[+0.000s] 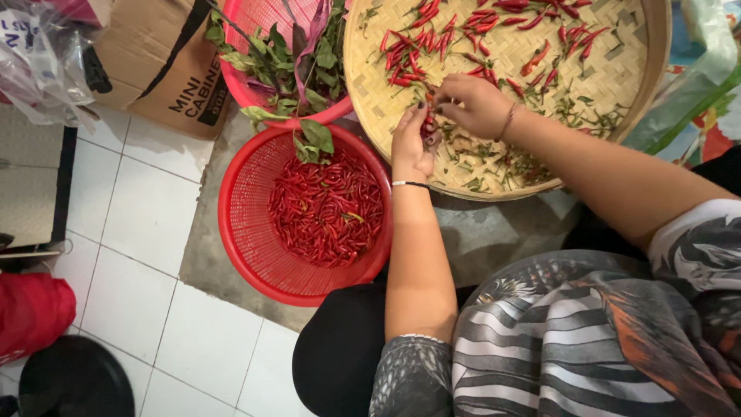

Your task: The person removes stems from red chilies one by one, placing the de-stemmed chilies into a red basket and the stems onto a woven tray. The person works continuously, handling each chili individually.

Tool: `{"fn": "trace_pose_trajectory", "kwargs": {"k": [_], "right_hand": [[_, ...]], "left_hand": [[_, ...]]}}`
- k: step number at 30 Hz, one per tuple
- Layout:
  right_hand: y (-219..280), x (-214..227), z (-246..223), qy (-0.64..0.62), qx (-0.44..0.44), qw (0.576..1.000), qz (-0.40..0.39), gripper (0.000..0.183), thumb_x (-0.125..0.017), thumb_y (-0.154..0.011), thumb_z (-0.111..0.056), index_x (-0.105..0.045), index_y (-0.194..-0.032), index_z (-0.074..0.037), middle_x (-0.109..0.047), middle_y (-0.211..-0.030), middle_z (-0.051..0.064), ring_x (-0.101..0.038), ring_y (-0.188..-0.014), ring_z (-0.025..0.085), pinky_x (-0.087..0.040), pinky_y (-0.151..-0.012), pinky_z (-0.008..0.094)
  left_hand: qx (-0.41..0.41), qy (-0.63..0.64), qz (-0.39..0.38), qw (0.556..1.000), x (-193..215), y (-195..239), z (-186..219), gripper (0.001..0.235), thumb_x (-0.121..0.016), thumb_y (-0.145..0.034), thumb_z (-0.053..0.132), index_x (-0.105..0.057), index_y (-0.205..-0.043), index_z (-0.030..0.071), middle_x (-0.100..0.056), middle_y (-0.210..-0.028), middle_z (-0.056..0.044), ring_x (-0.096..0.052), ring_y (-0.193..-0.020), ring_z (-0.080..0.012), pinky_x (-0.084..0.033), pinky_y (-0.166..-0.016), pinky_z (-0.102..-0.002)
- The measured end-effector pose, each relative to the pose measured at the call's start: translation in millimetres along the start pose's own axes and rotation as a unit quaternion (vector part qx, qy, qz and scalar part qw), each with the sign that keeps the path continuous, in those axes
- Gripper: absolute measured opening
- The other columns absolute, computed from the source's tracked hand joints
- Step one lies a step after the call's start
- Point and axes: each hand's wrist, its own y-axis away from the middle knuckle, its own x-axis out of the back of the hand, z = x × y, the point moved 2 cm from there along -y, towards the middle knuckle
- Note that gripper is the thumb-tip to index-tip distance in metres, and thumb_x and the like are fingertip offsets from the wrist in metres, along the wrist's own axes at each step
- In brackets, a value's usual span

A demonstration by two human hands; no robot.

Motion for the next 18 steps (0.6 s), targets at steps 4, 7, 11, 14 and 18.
{"fn": "trace_pose_trajectory", "kwargs": {"k": [4, 7, 11, 14, 18], "right_hand": [[-14.4, -5.5, 10.7, 0.061, -0.028, 0.995, -0.074, 0.018, -0.063, -0.096, -0.017, -0.073, -0.106, -0.007, -0.069, -0.104, 0.015, -0.067, -0.095, 0.037, -0.055, -0.086, 0.046], [-27.7, -23.7, 7.4, 0.177, -0.085, 0.976, -0.097, 0.021, -0.064, -0.098, -0.027, -0.074, -0.107, -0.012, -0.070, -0.104, 0.012, -0.068, -0.099, 0.033, -0.055, -0.086, 0.046], [-45.0, -52.3, 1.1, 0.341, -0.065, 0.922, -0.174, 0.021, -0.065, -0.089, -0.027, -0.072, -0.103, -0.014, -0.070, -0.111, 0.007, -0.067, -0.107, 0.025, -0.053, -0.086, 0.043], [-50.1, -58.2, 2.5, 0.366, -0.046, 0.913, -0.175, 0.018, -0.061, -0.093, -0.024, -0.072, -0.104, -0.015, -0.070, -0.114, 0.005, -0.067, -0.111, 0.023, -0.053, -0.087, 0.042], [-39.1, -57.4, 12.7, 0.349, -0.075, 0.920, -0.162, 0.022, -0.060, -0.093, -0.025, -0.071, -0.105, -0.010, -0.070, -0.111, 0.010, -0.068, -0.104, 0.027, -0.053, -0.082, 0.045]], "left_hand": [[-0.081, 0.092, 0.061, 0.991, 16.7, 9.6, 47.4, 0.009, -0.064, -0.096, 0.015, -0.060, -0.090, 0.012, -0.055, -0.069, 0.003, -0.050, -0.055, -0.0076, -0.035, -0.044, -0.021], [-0.222, 0.147, 0.206, 0.942, 40.3, 27.7, 93.8, 0.013, -0.061, -0.098, 0.016, -0.057, -0.088, 0.010, -0.056, -0.072, 0.002, -0.051, -0.059, -0.0070, -0.037, -0.048, -0.021], [-0.355, 0.029, 0.388, 0.850, 57.6, 72.4, 114.6, 0.023, -0.058, -0.094, 0.014, -0.061, -0.115, 0.003, -0.064, -0.104, -0.003, -0.061, -0.093, -0.0182, -0.047, -0.078, -0.032], [-0.382, -0.155, 0.491, 0.767, 41.4, 81.8, 117.1, 0.042, -0.062, -0.092, 0.012, -0.060, -0.131, -0.003, -0.057, -0.126, -0.014, -0.056, -0.115, -0.0288, -0.044, -0.100, -0.042], [-0.470, -0.398, 0.445, 0.650, 10.2, 74.8, 104.9, 0.043, -0.068, -0.096, 0.003, -0.061, -0.137, -0.007, -0.036, -0.150, -0.033, -0.039, -0.135, -0.0398, -0.039, -0.105, -0.045]]}}
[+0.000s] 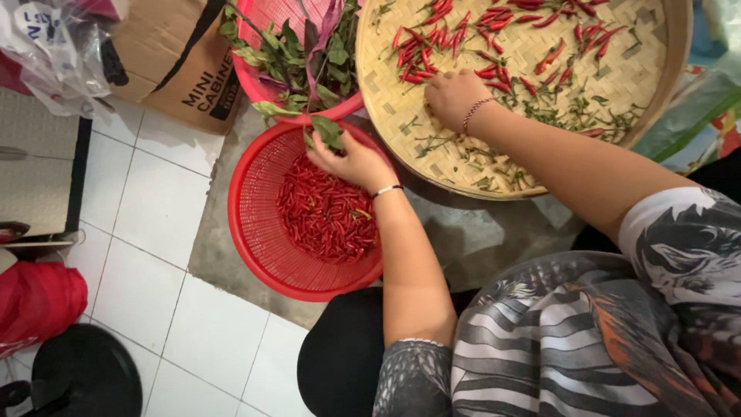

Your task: The person removes stems from red chilies one by one, placing the de-stemmed chilies into a red basket and the stems onto a woven tray. The person works continuously, handling each chili individually.

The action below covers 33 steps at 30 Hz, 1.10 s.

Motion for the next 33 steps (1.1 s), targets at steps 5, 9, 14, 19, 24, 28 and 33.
{"fn": "trace_pose_trajectory", "kwargs": {"k": [5, 9, 14, 19, 24, 28, 33], "right_hand": [[20.9, -1.1, 24.9, -0.321, -0.052, 0.943, 0.066, 0.019, -0.061, -0.097, -0.018, -0.072, -0.106, -0.006, -0.072, -0.097, 0.011, -0.068, -0.090, 0.027, -0.055, -0.081, 0.042], [47.0, -5.2, 56.0, -0.565, -0.131, 0.815, 0.006, 0.020, -0.059, -0.102, -0.020, -0.068, -0.111, -0.004, -0.069, -0.084, 0.003, -0.064, -0.074, 0.014, -0.053, -0.069, 0.032], [74.8, 12.1, 76.0, -0.560, -0.107, 0.820, 0.049, 0.019, -0.061, -0.107, -0.018, -0.066, -0.107, 0.000, -0.064, -0.083, 0.004, -0.056, -0.074, 0.011, -0.049, -0.066, 0.032], [96.7, 16.7, 81.3, -0.405, -0.088, 0.897, 0.154, 0.020, -0.071, -0.095, -0.020, -0.071, -0.103, -0.001, -0.065, -0.080, 0.006, -0.059, -0.069, 0.012, -0.050, -0.063, 0.032], [89.1, -31.8, 87.6, -0.667, -0.251, 0.701, 0.015, 0.020, -0.067, -0.100, -0.023, -0.070, -0.100, -0.003, -0.063, -0.077, 0.003, -0.057, -0.067, 0.012, -0.048, -0.061, 0.029], [85.2, -46.6, 86.4, -0.736, -0.237, 0.634, 0.017, 0.020, -0.064, -0.102, -0.021, -0.068, -0.100, -0.001, -0.066, -0.085, 0.005, -0.060, -0.074, 0.013, -0.048, -0.067, 0.030], [87.0, -4.4, 98.6, -0.286, -0.140, 0.947, -0.028, 0.025, -0.061, -0.096, -0.030, -0.077, -0.105, -0.012, -0.075, -0.099, 0.013, -0.070, -0.086, 0.030, -0.056, -0.082, 0.044]], "left_hand": [[0.036, 0.304, -0.264, 0.915, -46.2, 42.7, 11.4, 0.029, -0.056, -0.103, 0.000, -0.060, -0.132, -0.003, -0.068, -0.121, -0.012, -0.066, -0.108, -0.0190, -0.053, -0.097, -0.029], [0.229, 0.296, -0.473, 0.797, -79.2, 98.5, 9.7, 0.017, -0.061, -0.101, 0.003, -0.061, -0.117, -0.002, -0.067, -0.107, -0.014, -0.069, -0.090, -0.0200, -0.057, -0.077, -0.033], [0.346, 0.301, -0.547, 0.700, -90.4, 125.2, 14.8, 0.010, -0.062, -0.097, 0.004, -0.061, -0.107, 0.001, -0.072, -0.100, -0.013, -0.075, -0.079, -0.0183, -0.061, -0.067, -0.031], [0.195, 0.200, -0.527, 0.803, -87.0, 133.3, 30.8, 0.007, -0.067, -0.096, 0.003, -0.065, -0.099, -0.003, -0.074, -0.082, -0.012, -0.071, -0.071, -0.0170, -0.051, -0.057, -0.027], [0.061, 0.142, -0.515, 0.843, -64.4, 125.5, 54.9, 0.007, -0.071, -0.090, 0.004, -0.070, -0.096, 0.002, -0.074, -0.080, -0.004, -0.070, -0.071, -0.0116, -0.055, -0.065, -0.026], [-0.016, 0.089, -0.515, 0.852, -45.7, 105.7, 72.6, 0.009, -0.072, -0.087, 0.007, -0.071, -0.096, 0.006, -0.073, -0.079, -0.004, -0.070, -0.072, -0.0135, -0.056, -0.067, -0.029], [-0.019, -0.081, -0.554, 0.828, -20.2, 36.5, 66.7, 0.009, -0.072, -0.088, 0.013, -0.073, -0.097, 0.011, -0.075, -0.081, -0.008, -0.073, -0.072, -0.0204, -0.056, -0.067, -0.032]]}}
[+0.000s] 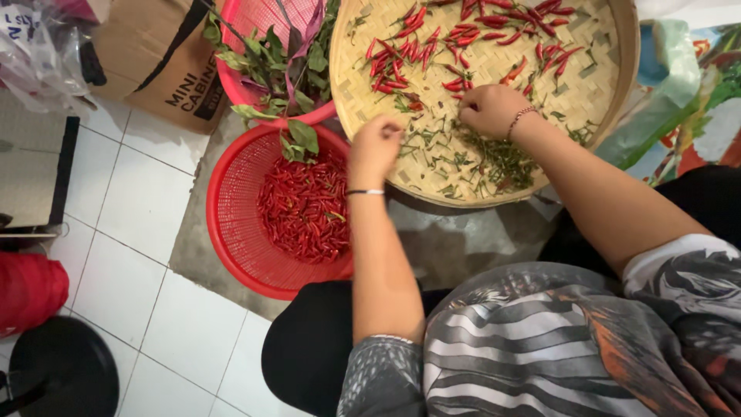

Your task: The person removes stems from red chilies one by one, placing the de-stemmed chilies into a red basket and the stems onto a woven tray. The person works continuously, handling each chili individually.

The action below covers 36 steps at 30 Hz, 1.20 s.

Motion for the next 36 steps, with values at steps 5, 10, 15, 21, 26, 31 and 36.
{"fn": "trace_pose_trajectory", "kwargs": {"k": [5, 10, 15, 21, 26, 31, 36], "right_hand": [[-4.0, 39.8, 5.1, 0.148, -0.087, 0.984, -0.042, 0.027, -0.058, -0.094, -0.031, -0.077, -0.106, -0.017, -0.075, -0.106, 0.013, -0.071, -0.095, 0.034, -0.057, -0.082, 0.049], [-16.8, 57.9, 26.9, 0.146, -0.046, 0.986, 0.072, 0.027, -0.063, -0.097, -0.036, -0.078, -0.108, -0.017, -0.075, -0.109, 0.011, -0.070, -0.098, 0.032, -0.057, -0.081, 0.048], [-29.8, 44.0, 25.5, 0.160, -0.091, 0.982, 0.039, 0.027, -0.065, -0.097, -0.040, -0.078, -0.110, -0.020, -0.076, -0.106, 0.009, -0.071, -0.097, 0.031, -0.057, -0.079, 0.049], [-39.9, 34.3, 5.3, 0.156, -0.097, 0.983, 0.006, 0.031, -0.066, -0.095, -0.044, -0.077, -0.107, -0.018, -0.074, -0.108, 0.010, -0.070, -0.096, 0.031, -0.058, -0.077, 0.049], [-44.4, 20.4, -3.2, 0.126, -0.072, 0.989, -0.002, 0.026, -0.066, -0.094, -0.035, -0.076, -0.106, -0.014, -0.075, -0.105, 0.013, -0.071, -0.095, 0.033, -0.058, -0.079, 0.048], [-41.4, 25.2, 11.2, 0.016, -0.031, 0.999, 0.032, 0.020, -0.066, -0.093, -0.026, -0.074, -0.106, -0.013, -0.075, -0.102, 0.012, -0.071, -0.093, 0.033, -0.057, -0.082, 0.047], [-31.3, 30.3, 18.3, 0.083, -0.040, 0.995, 0.046, 0.017, -0.067, -0.094, -0.027, -0.077, -0.105, -0.018, -0.075, -0.104, 0.010, -0.071, -0.091, 0.032, -0.057, -0.079, 0.047]], "left_hand": [[0.044, -0.180, 0.150, 0.971, 65.5, 13.2, -25.8, 0.021, -0.075, -0.086, 0.022, -0.079, -0.106, 0.016, -0.073, -0.104, -0.010, -0.071, -0.096, -0.0309, -0.055, -0.080, -0.041], [0.107, -0.113, 0.153, 0.976, 52.2, 10.3, -32.6, 0.035, -0.071, -0.089, 0.027, -0.072, -0.123, 0.017, -0.068, -0.124, -0.008, -0.068, -0.110, -0.0280, -0.053, -0.097, -0.039], [0.028, -0.143, 0.185, 0.972, 28.0, -4.3, -25.2, 0.037, -0.076, -0.084, 0.028, -0.073, -0.117, 0.012, -0.064, -0.130, -0.014, -0.060, -0.121, -0.0337, -0.049, -0.101, -0.042], [-0.068, -0.153, 0.234, 0.958, 3.1, -15.7, -2.2, 0.034, -0.076, -0.088, 0.026, -0.074, -0.118, 0.011, -0.061, -0.138, -0.019, -0.057, -0.126, -0.0360, -0.046, -0.106, -0.045], [-0.031, -0.031, 0.124, 0.991, -42.7, -23.6, 18.1, 0.031, -0.070, -0.092, 0.023, -0.073, -0.120, 0.012, -0.069, -0.130, -0.014, -0.065, -0.120, -0.0278, -0.050, -0.103, -0.040], [0.014, 0.120, 0.044, 0.992, -80.7, -22.4, 18.3, 0.029, -0.068, -0.090, 0.018, -0.073, -0.116, 0.008, -0.078, -0.104, -0.013, -0.077, -0.094, -0.0216, -0.058, -0.083, -0.034], [0.021, 0.104, 0.060, 0.993, -82.8, -27.1, 6.7, 0.025, -0.069, -0.091, 0.018, -0.074, -0.112, 0.006, -0.079, -0.097, -0.011, -0.077, -0.088, -0.0204, -0.058, -0.080, -0.031]]}}
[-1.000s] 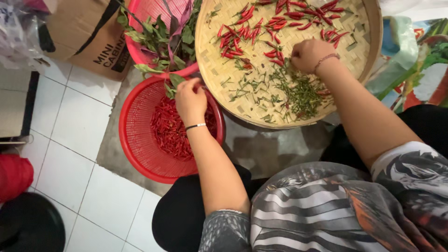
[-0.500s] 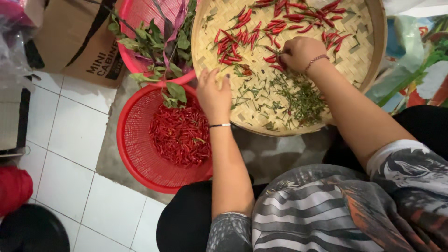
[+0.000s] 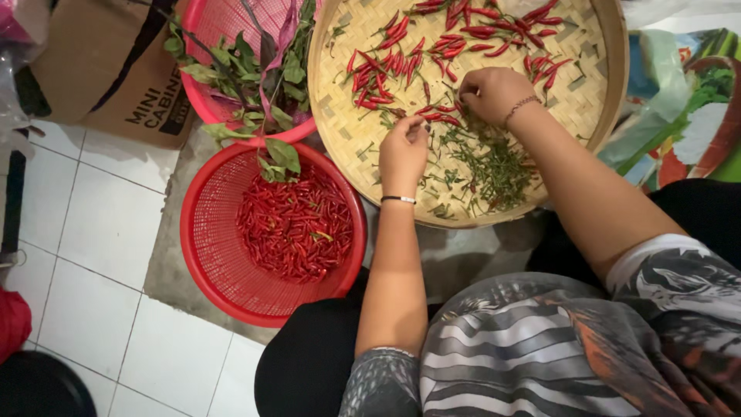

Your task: The person removes stems from red chilies one by one, placing the de-stemmed chilies into a red basket and the stems onto a woven tray. The person works continuously, handling each chili individually.

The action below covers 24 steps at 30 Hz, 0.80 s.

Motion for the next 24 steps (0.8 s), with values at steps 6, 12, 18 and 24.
{"fn": "trace_pose_trajectory", "kwargs": {"k": [6, 12, 18, 24], "right_hand": [[14.6, -12.0, -16.5, 0.030, 0.023, 0.997, 0.063, 0.018, -0.069, -0.094, -0.030, -0.076, -0.102, -0.015, -0.073, -0.103, 0.011, -0.070, -0.093, 0.033, -0.056, -0.078, 0.047], [16.1, -10.1, -16.8, 0.006, 0.017, 0.996, 0.083, 0.018, -0.070, -0.088, -0.027, -0.074, -0.097, -0.011, -0.072, -0.102, 0.012, -0.069, -0.092, 0.034, -0.056, -0.079, 0.046], [7.2, 10.5, -13.0, -0.327, -0.011, 0.945, -0.006, 0.017, -0.071, -0.090, -0.014, -0.068, -0.105, -0.006, -0.072, -0.090, 0.007, -0.070, -0.078, 0.016, -0.058, -0.073, 0.030], [11.7, -15.8, -26.8, -0.435, 0.019, 0.897, -0.070, 0.010, -0.067, -0.098, -0.011, -0.069, -0.101, -0.002, -0.072, -0.086, 0.004, -0.068, -0.075, 0.009, -0.055, -0.068, 0.025]], "left_hand": [[-0.002, 0.003, 0.016, 1.000, 5.0, 0.5, -8.1, 0.027, -0.069, -0.089, 0.018, -0.074, -0.113, 0.006, -0.078, -0.098, -0.011, -0.077, -0.088, -0.0202, -0.058, -0.080, -0.031], [0.001, -0.016, 0.000, 1.000, -14.0, 1.4, -20.7, 0.025, -0.072, -0.089, 0.020, -0.075, -0.109, 0.005, -0.079, -0.095, -0.012, -0.077, -0.087, -0.0194, -0.058, -0.080, -0.031], [0.020, 0.232, -0.084, 0.969, -40.9, -3.7, -31.4, 0.031, -0.068, -0.093, 0.008, -0.065, -0.123, 0.001, -0.076, -0.104, -0.008, -0.072, -0.090, -0.0139, -0.056, -0.076, -0.027], [0.027, 0.296, -0.102, 0.949, -33.7, -12.7, -35.6, 0.016, -0.062, -0.098, -0.001, -0.063, -0.114, -0.003, -0.075, -0.096, -0.011, -0.072, -0.081, -0.0142, -0.056, -0.068, -0.025]]}}
